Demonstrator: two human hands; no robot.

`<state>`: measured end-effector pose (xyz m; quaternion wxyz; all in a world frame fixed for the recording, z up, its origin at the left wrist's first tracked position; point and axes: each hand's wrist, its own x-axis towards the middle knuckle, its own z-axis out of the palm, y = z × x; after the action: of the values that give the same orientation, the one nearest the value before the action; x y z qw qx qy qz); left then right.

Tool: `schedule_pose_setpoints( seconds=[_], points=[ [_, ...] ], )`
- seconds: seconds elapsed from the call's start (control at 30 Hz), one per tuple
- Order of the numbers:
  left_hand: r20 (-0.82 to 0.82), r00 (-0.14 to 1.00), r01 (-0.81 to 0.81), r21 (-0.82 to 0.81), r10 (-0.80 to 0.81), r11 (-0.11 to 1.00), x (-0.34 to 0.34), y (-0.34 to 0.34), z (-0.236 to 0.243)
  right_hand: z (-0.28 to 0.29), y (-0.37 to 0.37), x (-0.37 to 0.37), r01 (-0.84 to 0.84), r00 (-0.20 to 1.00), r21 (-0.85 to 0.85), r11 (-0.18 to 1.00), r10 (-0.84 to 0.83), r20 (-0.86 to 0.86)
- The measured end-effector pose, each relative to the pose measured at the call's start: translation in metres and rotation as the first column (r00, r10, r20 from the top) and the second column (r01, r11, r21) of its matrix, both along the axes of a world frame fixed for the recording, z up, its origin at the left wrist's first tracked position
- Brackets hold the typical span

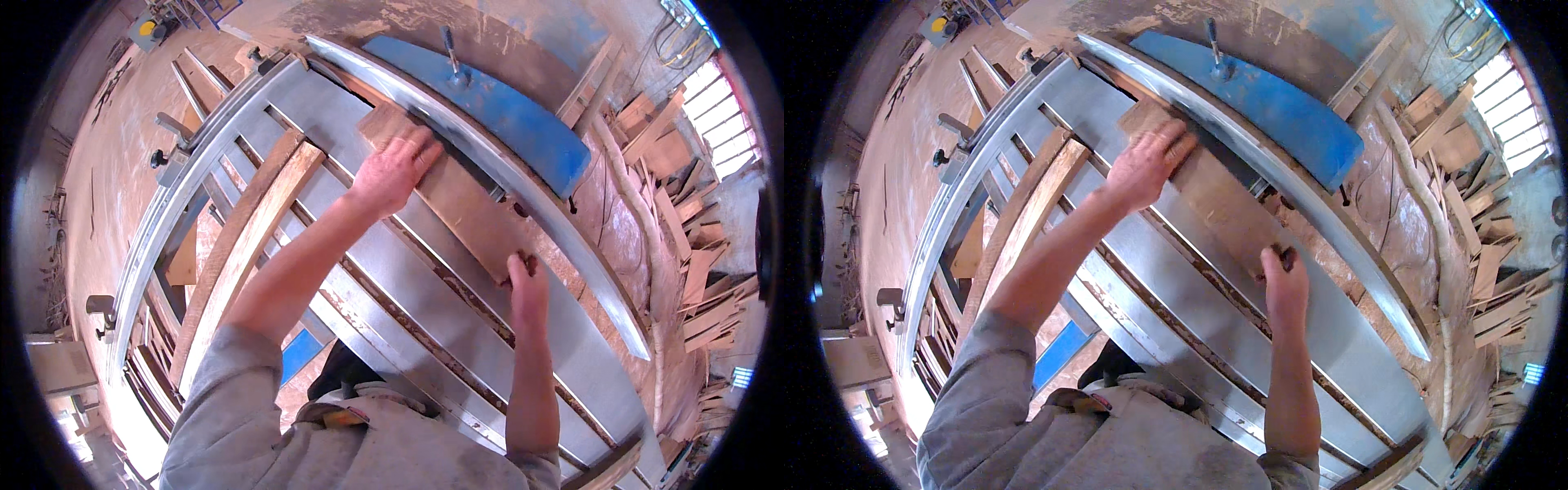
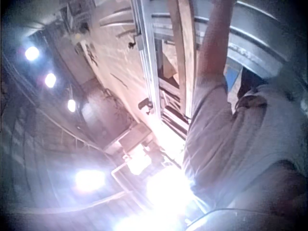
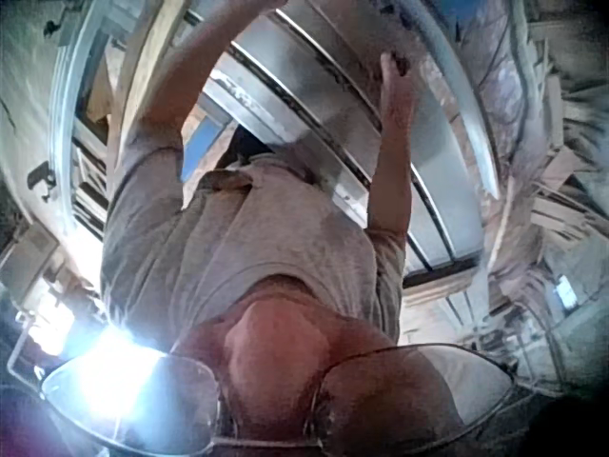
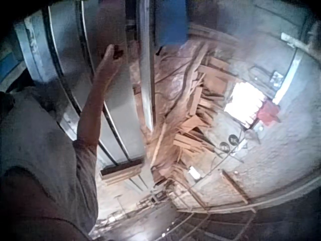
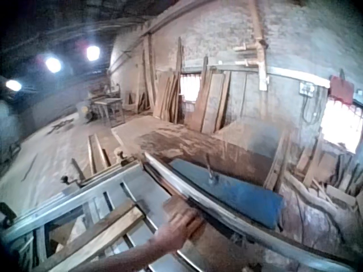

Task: The person operates a table saw to cut wooden planks into smaller pieces. They feed the wood through the saw, use a push stick for safety, and stack the cut pieces on the floor.

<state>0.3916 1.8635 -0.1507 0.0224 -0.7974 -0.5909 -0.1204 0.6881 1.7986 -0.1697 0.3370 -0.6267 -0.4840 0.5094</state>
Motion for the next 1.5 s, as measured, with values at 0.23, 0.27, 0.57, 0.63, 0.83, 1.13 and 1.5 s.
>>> schedule_pose_setpoints(
  seconds=[0.23,0.27,0.57,0.63,0.83,1.13,1.5],
  points=[
    [0.619,0.289,-0.186,-0.712,0.731,0.677,0.038,-0.014,-0.024,-0.002,0.005,-0.004,-0.032,0.999,0.07,0.997,0.032,0.004],
    [0.606,0.106,-0.005,-0.793,0.788,0.61,0.047,-0.014,-0.029,-0.003,-0.001,-0.007,0.017,1.0,0.076,0.997,-0.017,-0.002],
    [0.692,0.277,-0.262,-0.613,0.667,0.745,0.049,0.043,-0.078,-0.013,0.021,-0.033,-0.015,0.988,0.149,0.989,0.038,-0.15],
    [0.688,0.293,-0.32,-0.584,0.664,0.746,0.045,0.047,-0.084,-0.015,0.025,-0.037,-0.013,0.984,0.158,0.987,0.041,-0.174],
    [0.65,0.343,-0.43,-0.533,0.678,0.729,0.034,0.054,-0.082,-0.016,0.03,-0.049,-0.046,0.986,0.153,0.987,0.069,-0.15],
    [0.606,0.287,-0.338,-0.661,0.742,0.67,-0.018,0.073,-0.045,-0.022,0.062,-0.087,-0.114,0.971,0.15,0.982,0.142,-0.193],
    [0.606,0.337,-0.301,-0.656,0.721,0.692,-0.009,0.073,-0.055,-0.018,0.106,-0.082,-0.03,0.94,-0.218,0.975,-0.047,-0.339]
  ],
)
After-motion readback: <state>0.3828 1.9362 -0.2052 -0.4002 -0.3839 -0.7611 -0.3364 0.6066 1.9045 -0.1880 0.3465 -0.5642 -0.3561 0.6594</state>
